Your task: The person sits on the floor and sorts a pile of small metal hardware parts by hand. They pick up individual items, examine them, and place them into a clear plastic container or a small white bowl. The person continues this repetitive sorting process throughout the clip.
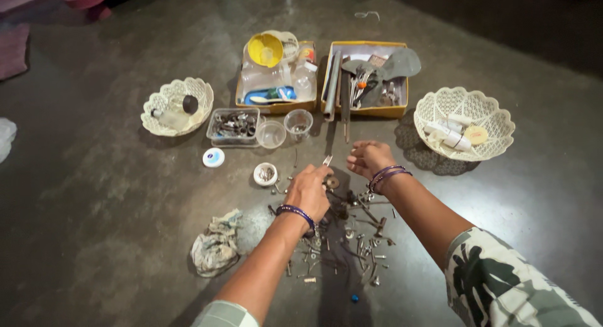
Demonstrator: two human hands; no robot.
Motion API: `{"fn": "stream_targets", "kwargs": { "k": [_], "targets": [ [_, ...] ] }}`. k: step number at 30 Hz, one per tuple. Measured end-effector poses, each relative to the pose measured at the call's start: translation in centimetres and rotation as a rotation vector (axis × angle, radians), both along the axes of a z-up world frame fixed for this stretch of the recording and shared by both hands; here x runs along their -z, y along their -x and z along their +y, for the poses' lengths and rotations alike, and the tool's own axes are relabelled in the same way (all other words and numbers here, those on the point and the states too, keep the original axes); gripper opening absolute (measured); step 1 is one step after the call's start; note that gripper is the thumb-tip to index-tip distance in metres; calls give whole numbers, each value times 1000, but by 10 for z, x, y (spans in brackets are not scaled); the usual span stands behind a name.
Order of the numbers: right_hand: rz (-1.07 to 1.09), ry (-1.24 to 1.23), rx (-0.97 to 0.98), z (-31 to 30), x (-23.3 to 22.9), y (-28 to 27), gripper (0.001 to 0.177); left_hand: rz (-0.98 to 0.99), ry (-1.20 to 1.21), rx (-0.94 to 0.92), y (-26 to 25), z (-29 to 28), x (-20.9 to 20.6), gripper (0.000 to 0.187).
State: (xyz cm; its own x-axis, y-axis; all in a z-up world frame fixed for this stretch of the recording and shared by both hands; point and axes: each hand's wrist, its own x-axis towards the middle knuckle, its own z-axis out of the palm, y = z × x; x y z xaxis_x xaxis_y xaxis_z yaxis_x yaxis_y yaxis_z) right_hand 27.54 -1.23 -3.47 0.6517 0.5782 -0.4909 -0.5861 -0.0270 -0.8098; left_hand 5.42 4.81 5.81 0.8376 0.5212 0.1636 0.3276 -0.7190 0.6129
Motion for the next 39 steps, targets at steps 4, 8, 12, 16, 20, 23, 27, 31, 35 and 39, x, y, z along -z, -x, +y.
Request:
{"fn": "stream_targets", "kwargs": {
  "k": [4, 8, 12, 16, 20, 23, 27, 31, 35, 39],
  "targets": [
    [-97, 66, -175, -15, -7, 18, 26, 18, -6, -1, 4, 2, 7, 38],
    [-165, 180, -313, -29, -11, 28, 21, 42, -31, 9, 9, 3, 15, 39],
    [-173, 198, -352, -44, -15, 28, 21, 142, -83, 59, 14, 3, 16, 48],
    [-272, 344, -416, -65, -18, 31, 20, 301, -127, 158, 21, 1, 7, 52],
    [-338, 372, -510, -78, -5, 28, 22, 423, -148, 219, 20, 5, -3, 53],
    [-381, 389, -585, -90, 1, 27, 24, 493, -170, 268, 16, 9, -7, 55],
    [-510, 473, -680, -103, -10, 34, 29, 505, -214, 382, 19, 14, -11, 53],
    [-637, 501, -752, -105, -27, 47, 31, 588, -315, 489, 13, 34, -36, 45],
    [-753, 487, -833, -109, -42, 61, 32, 581, -384, 560, 4, 46, -52, 39],
    [-980, 655, -891, -112, -62, 68, 33, 547, -389, 672, 7, 45, -36, 39]
  ]
}}
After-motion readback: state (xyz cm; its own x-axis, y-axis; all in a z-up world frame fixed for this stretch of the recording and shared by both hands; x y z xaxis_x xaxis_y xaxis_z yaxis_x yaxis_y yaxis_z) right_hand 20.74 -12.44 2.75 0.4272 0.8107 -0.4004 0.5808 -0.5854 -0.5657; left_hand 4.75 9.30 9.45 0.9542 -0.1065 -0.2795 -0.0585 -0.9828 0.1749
